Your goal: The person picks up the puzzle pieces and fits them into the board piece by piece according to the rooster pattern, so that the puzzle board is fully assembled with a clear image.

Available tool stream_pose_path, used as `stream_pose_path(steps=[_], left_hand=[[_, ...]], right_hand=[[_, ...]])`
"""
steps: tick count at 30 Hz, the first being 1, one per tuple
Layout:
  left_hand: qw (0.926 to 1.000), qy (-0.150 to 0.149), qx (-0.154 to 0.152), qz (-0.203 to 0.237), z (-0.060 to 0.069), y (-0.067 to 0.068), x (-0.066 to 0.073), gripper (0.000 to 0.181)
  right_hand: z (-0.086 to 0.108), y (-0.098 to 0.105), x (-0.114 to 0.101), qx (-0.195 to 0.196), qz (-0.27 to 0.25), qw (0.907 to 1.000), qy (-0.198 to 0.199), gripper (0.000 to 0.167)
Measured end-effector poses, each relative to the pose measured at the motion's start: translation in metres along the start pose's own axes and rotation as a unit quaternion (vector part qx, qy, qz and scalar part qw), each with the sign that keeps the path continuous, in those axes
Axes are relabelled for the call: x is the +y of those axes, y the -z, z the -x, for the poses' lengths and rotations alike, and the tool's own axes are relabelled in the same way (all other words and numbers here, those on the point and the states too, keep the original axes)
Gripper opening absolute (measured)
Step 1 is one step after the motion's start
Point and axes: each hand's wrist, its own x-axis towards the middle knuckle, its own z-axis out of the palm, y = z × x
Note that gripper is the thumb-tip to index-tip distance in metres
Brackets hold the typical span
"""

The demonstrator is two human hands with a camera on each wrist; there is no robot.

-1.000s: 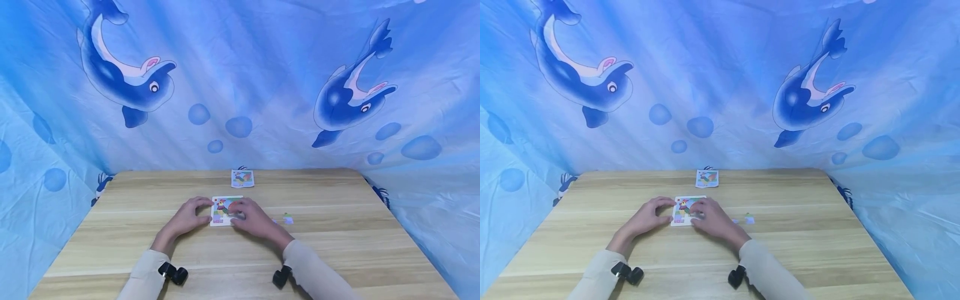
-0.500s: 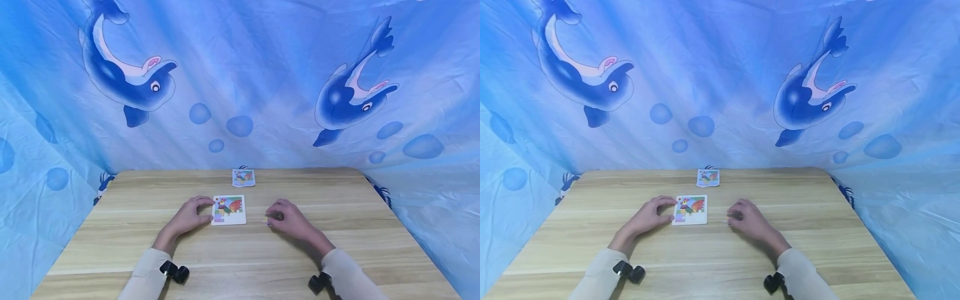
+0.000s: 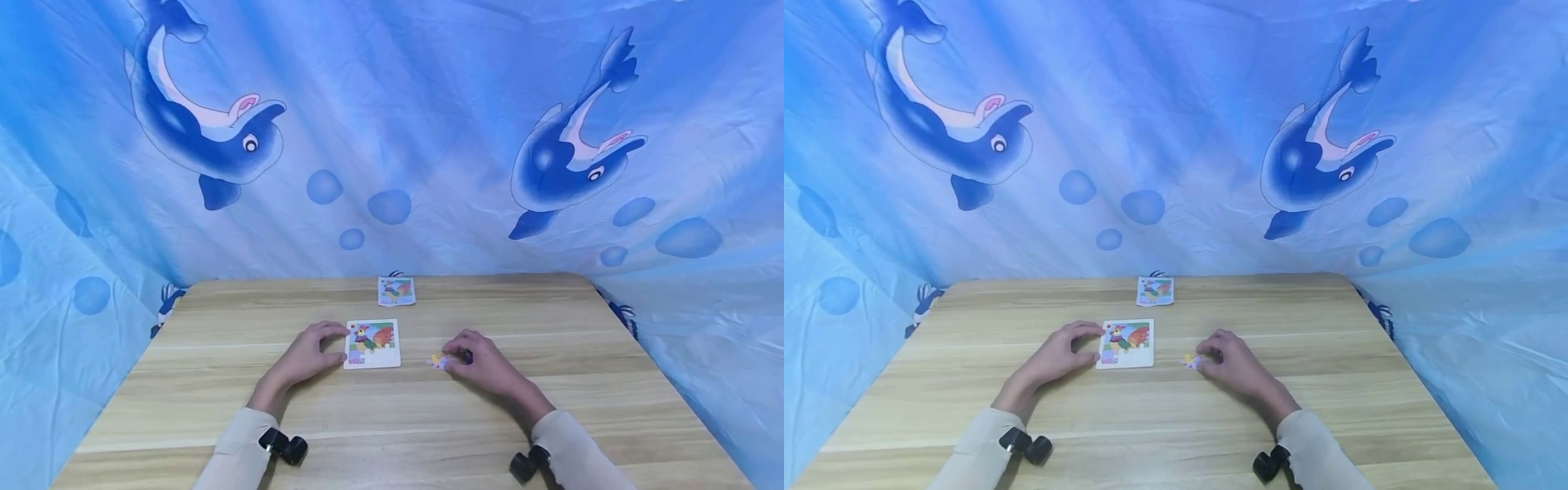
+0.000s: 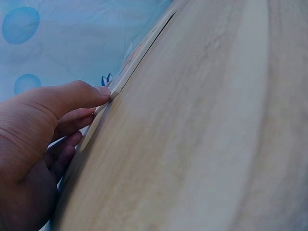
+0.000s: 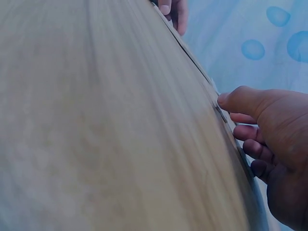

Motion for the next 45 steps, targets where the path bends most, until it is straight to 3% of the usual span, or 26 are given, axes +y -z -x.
stream_pose_path(steps=[5,14,23,31,45], left_hand=[[1.0000,0.001,0.001,-0.003,0.000,0.000,-0.002,0.045],[1.0000,0.004,0.003,-0.001,0.001,0.002,-0.002,0.045],[1.0000,0.005,0.003,-0.003,0.003,0.003,-0.001,0.045],[1.0000,0.003,-0.001,0.002,0.002,0.003,0.002,0.046],[1.0000,0.001,0.002,-0.001,0.000,0.001,0.002,0.047]], right_hand=[[0.000,-0.002,-0.002,-0.001,-0.004,0.9999,-0.011,0.024],[0.000,-0.004,-0.002,0.007,0.010,0.9998,0.016,0.020],[0.000,-0.003,-0.004,-0.009,0.017,0.9997,0.012,0.020],[-0.001,-0.003,-0.003,0.000,0.022,0.9996,0.015,0.020],[-0.014,-0.014,-0.021,-0.012,0.022,0.9995,0.018,0.020]])
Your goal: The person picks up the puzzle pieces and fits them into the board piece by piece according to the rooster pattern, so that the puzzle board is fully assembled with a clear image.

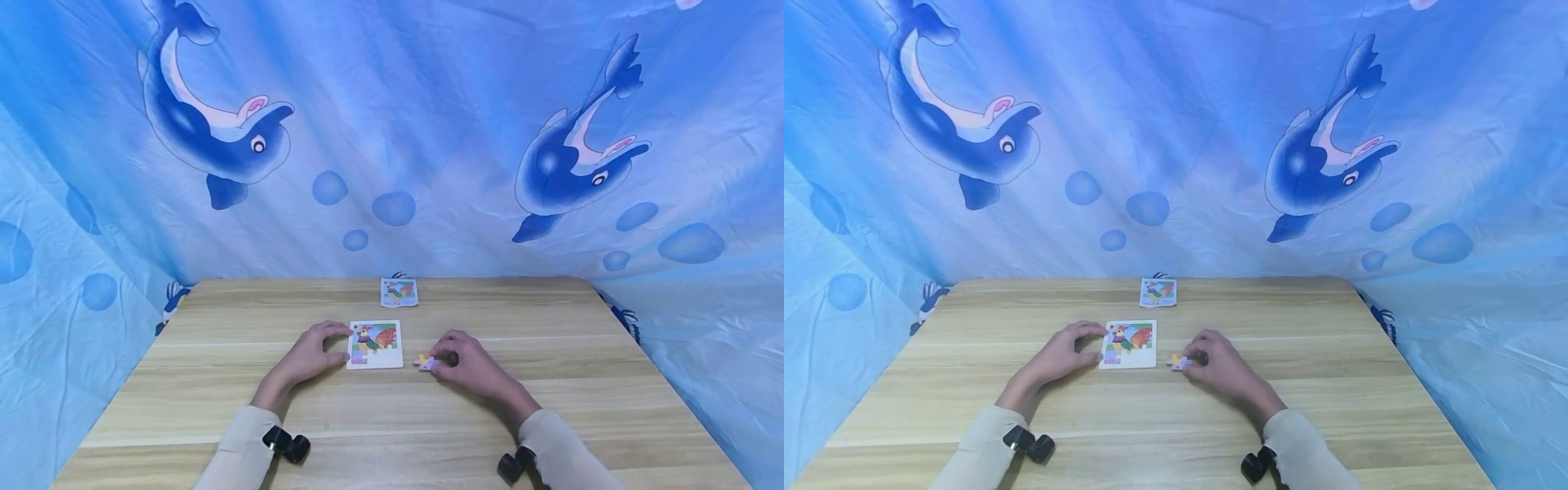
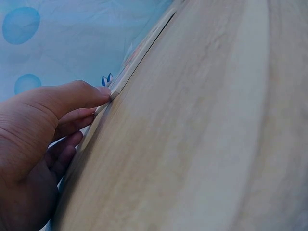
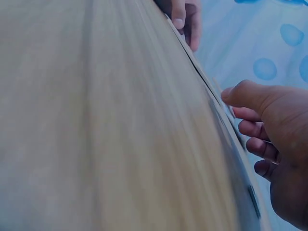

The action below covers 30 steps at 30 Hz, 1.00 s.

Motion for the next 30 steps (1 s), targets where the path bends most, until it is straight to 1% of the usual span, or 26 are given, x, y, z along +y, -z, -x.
stream_pose_path(steps=[7,19,21,28,30], left_hand=[[1.0000,0.006,-0.001,0.001,-0.001,-0.002,0.000,0.047],[0.9999,0.016,-0.002,0.004,0.002,-0.002,0.000,0.046],[0.9999,0.015,-0.002,0.005,0.002,-0.002,0.000,0.046],[1.0000,0.007,0.001,0.003,0.000,0.000,0.001,0.045],[1.0000,0.006,0.002,0.002,0.000,0.000,0.002,0.046]], right_hand=[[-0.016,-0.013,-0.013,-0.008,-0.014,0.9998,0.011,0.019],[-0.045,-0.036,-0.033,-0.045,-0.023,0.9985,0.024,0.022],[-0.050,-0.041,-0.035,-0.047,-0.022,0.9982,0.030,0.021],[-0.062,-0.053,-0.043,-0.051,-0.010,0.9982,0.030,0.019],[-0.064,-0.055,-0.045,-0.049,-0.003,0.9980,0.038,0.019]])
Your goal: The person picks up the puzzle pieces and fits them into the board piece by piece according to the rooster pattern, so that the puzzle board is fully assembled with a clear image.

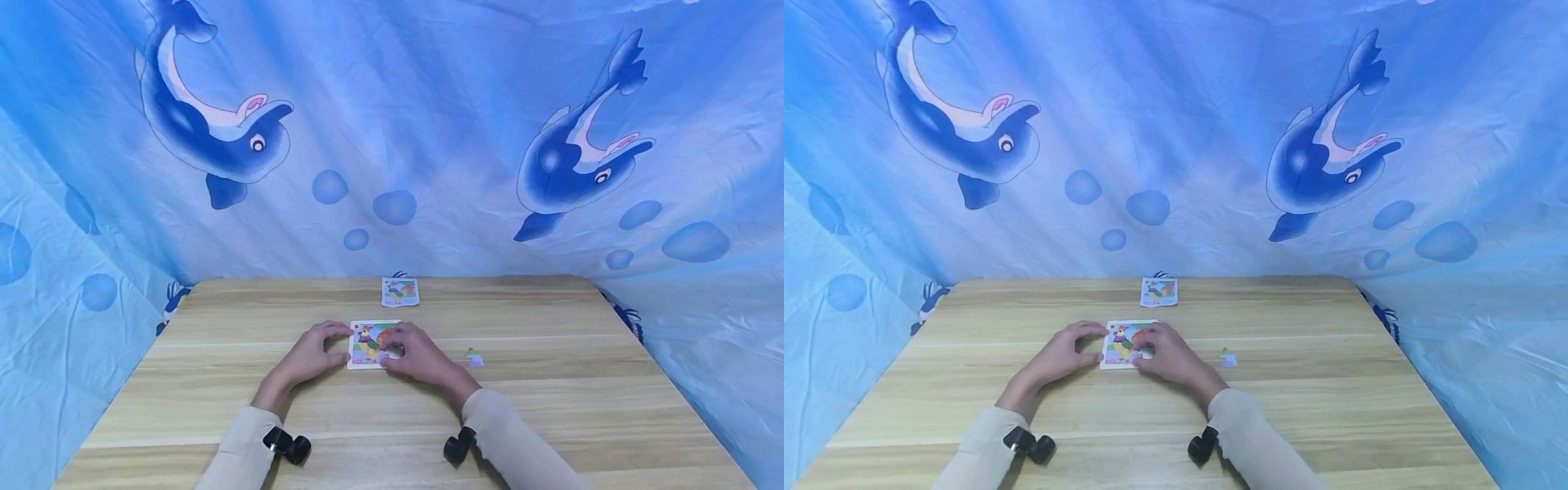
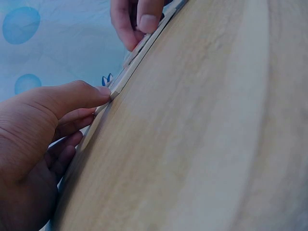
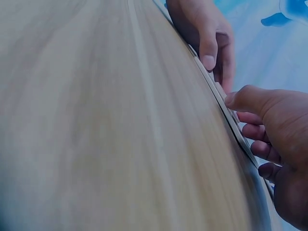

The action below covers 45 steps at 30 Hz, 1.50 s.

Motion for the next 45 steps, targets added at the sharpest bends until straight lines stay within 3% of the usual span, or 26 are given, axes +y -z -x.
stream_pose_path(steps=[6,28,38,45], left_hand=[[1.0000,0.000,0.000,-0.006,0.000,-0.001,0.000,0.046],[1.0000,0.000,0.000,0.001,0.000,-0.001,0.001,0.047],[1.0000,-0.005,0.000,0.001,0.000,0.001,0.001,0.047],[1.0000,0.000,-0.003,-0.003,0.000,0.000,-0.001,0.047]], right_hand=[[-0.002,-0.003,-0.002,0.004,0.008,0.9999,0.011,0.016],[-0.002,-0.002,0.001,-0.007,0.002,0.9999,-0.008,0.021],[-0.008,-0.009,-0.004,0.023,-0.006,0.9993,0.029,0.021],[-0.010,-0.014,-0.005,0.014,-0.002,0.9997,0.020,0.019]])
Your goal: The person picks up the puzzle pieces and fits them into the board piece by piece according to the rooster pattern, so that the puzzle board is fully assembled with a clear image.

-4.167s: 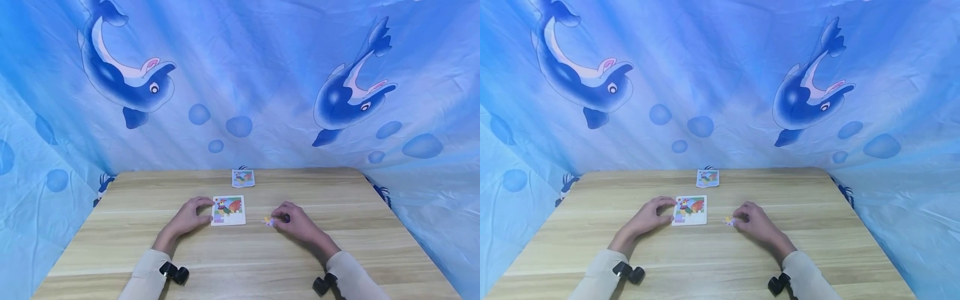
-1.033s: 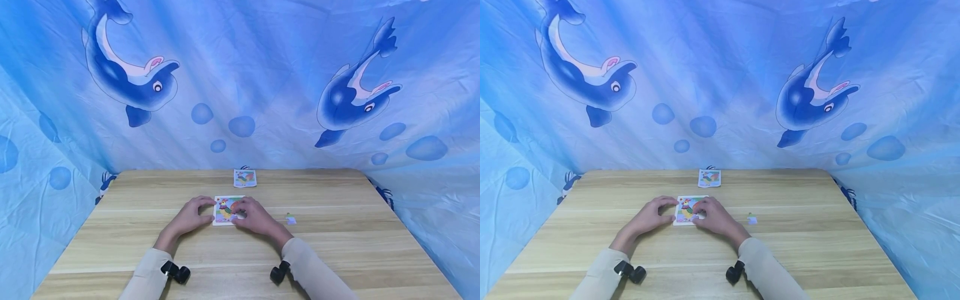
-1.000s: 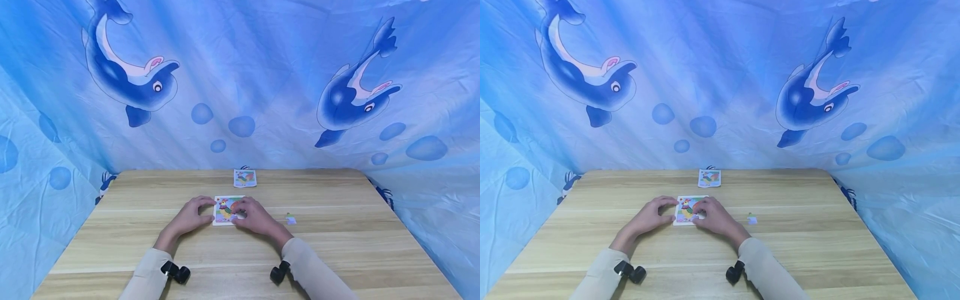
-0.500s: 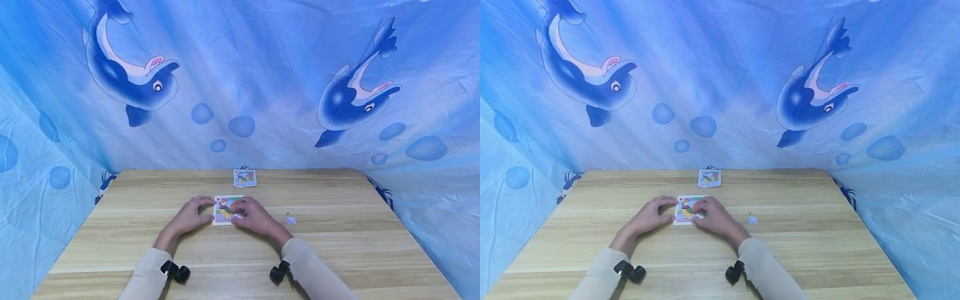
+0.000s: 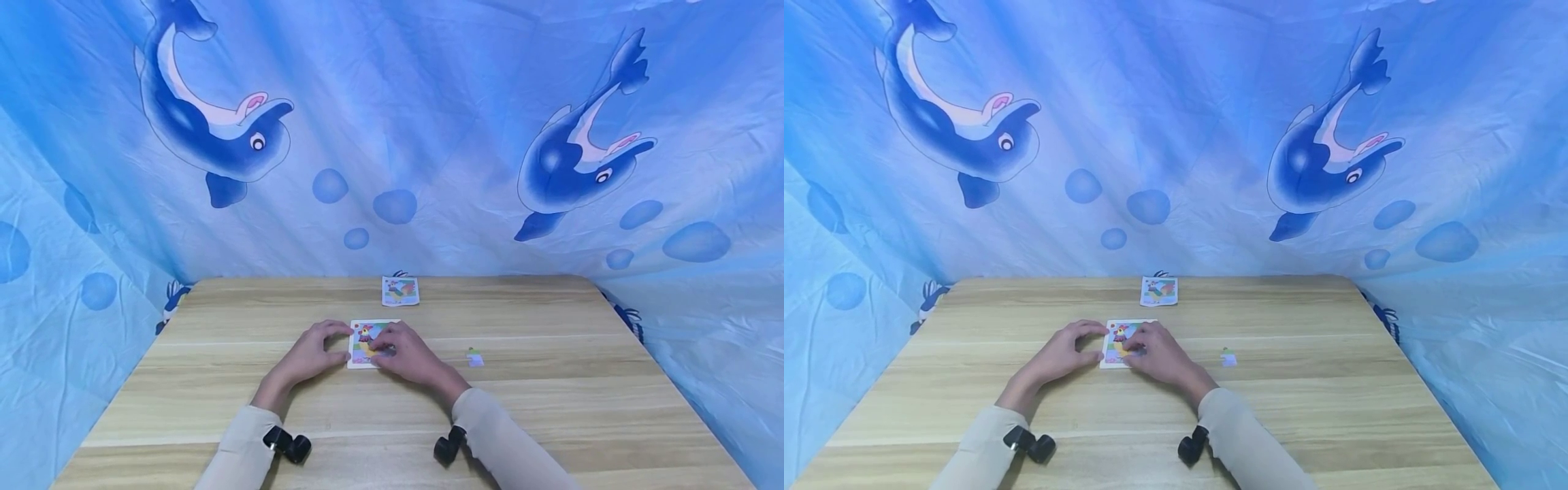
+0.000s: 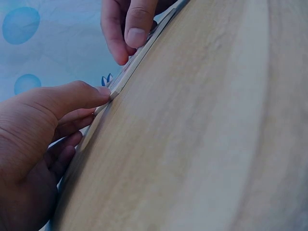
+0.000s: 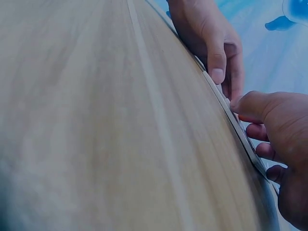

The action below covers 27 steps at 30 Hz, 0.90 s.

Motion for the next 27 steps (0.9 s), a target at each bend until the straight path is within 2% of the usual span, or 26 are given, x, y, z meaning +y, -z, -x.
stream_pose_path(steps=[16,27], left_hand=[[1.0000,-0.006,0.001,0.003,-0.0006,-0.0002,0.0000,0.047],[1.0000,-0.007,0.001,0.005,-0.0004,0.0001,0.0000,0.047]], right_hand=[[0.0000,-0.0005,-0.0003,-0.010,0.019,0.9997,-0.011,0.018],[0.0021,0.0052,-0.0005,-0.015,0.010,0.9998,-0.008,0.019]])
